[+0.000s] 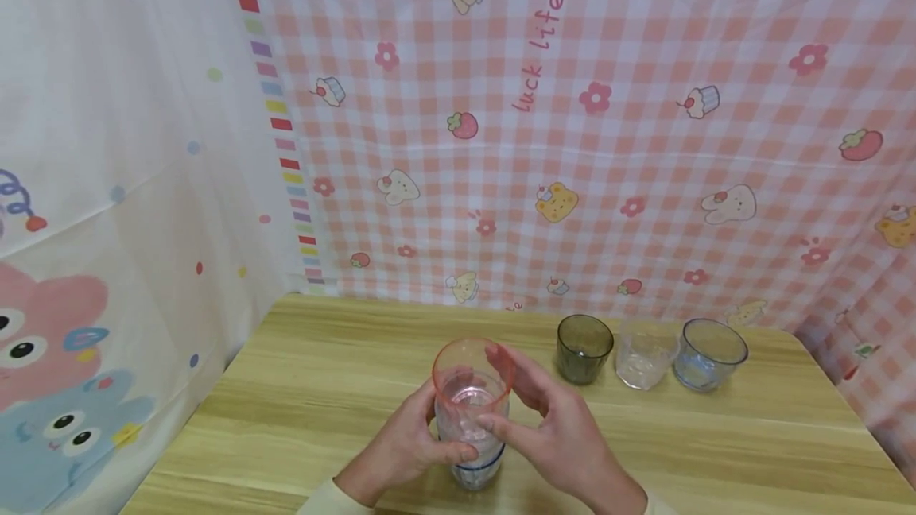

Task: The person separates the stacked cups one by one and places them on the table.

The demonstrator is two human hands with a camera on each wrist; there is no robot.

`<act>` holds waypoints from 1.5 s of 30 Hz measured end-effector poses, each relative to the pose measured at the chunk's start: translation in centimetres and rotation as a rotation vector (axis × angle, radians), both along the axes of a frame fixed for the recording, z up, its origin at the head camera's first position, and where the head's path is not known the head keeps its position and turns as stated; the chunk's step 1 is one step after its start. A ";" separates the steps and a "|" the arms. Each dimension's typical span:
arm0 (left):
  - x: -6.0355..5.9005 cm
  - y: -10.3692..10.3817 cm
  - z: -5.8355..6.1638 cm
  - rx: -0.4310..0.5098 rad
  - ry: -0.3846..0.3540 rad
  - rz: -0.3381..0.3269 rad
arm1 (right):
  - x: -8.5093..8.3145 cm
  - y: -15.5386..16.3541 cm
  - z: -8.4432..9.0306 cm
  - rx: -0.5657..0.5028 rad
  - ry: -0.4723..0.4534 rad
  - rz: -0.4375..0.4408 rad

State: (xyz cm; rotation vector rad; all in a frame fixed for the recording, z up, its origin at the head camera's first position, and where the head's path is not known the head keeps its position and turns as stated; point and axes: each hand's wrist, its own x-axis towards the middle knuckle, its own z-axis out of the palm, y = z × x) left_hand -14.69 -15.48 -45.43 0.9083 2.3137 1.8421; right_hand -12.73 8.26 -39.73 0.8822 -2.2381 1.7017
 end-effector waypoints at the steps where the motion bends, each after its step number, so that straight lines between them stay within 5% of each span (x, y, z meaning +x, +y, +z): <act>1: 0.0 0.0 0.0 -0.001 0.000 -0.001 | 0.0 0.0 0.1 0.000 0.006 0.000; 26: 0.0 0.2 -0.1 0.028 -0.007 -0.007 | -0.8 0.1 3.0 -0.101 0.153 0.027; 45: 0.0 0.1 0.0 0.026 -0.008 0.007 | -2.1 1.1 3.4 -0.129 0.086 -0.031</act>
